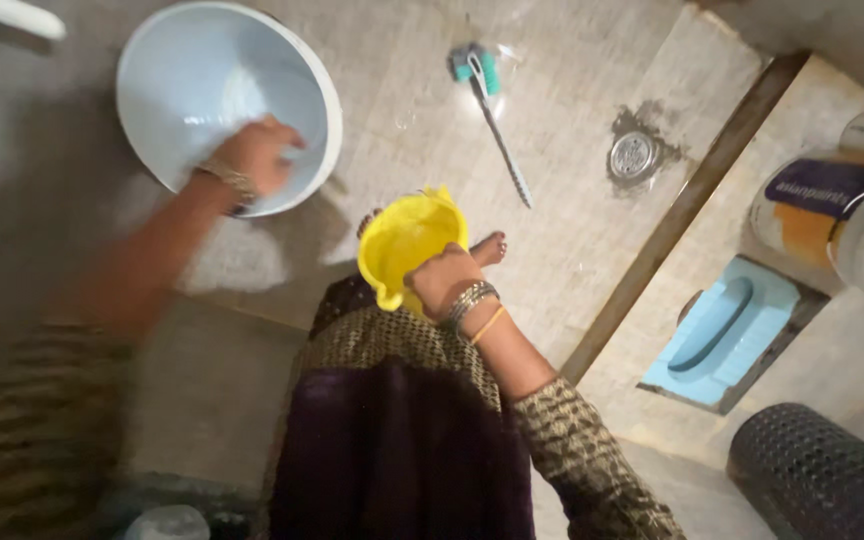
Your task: The person cleans a bathroom floor by scrubbing it with a brush, pouring water across the floor from a mug and a bucket, and refilling the mug and bucket from a tap.
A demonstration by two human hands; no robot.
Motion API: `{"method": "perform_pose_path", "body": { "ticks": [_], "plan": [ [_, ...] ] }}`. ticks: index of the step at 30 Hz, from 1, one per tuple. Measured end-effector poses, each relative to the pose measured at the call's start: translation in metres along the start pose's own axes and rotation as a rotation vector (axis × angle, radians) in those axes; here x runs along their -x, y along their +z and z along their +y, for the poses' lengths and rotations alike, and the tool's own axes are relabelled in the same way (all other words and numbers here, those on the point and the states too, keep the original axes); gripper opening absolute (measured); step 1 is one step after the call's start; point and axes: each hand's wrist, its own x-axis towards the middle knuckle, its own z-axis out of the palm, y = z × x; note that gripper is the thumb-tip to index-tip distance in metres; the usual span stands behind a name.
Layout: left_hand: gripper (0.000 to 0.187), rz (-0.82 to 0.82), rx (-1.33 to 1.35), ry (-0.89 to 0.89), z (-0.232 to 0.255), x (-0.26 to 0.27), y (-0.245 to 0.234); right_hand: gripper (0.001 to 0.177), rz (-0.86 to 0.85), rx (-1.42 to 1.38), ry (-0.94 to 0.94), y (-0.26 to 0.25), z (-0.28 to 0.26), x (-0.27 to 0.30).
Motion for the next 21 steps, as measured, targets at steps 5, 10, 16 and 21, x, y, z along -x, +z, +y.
{"method": "perform_pose_path", "body": {
  "ticks": [5,10,16,21],
  "plan": [
    [0.031,-0.501,0.279,-0.366,0.058,-0.035,0.232,0.022,-0.010,-0.178,-0.025,-0.015,0.002,0.058],
    [0.053,-0.747,0.228,-0.447,0.122,-0.081,0.268,0.022,-0.026,-0.162,-0.119,0.062,0.035,0.067],
    [0.077,-0.296,-0.309,-0.026,0.151,-0.106,0.239,0.016,0.425,-0.199,0.016,0.203,0.139,0.029],
    [0.031,-0.354,-0.424,0.536,0.153,-0.107,0.270,0.016,0.547,-0.216,-0.087,0.240,0.220,-0.007]
  ]
}}
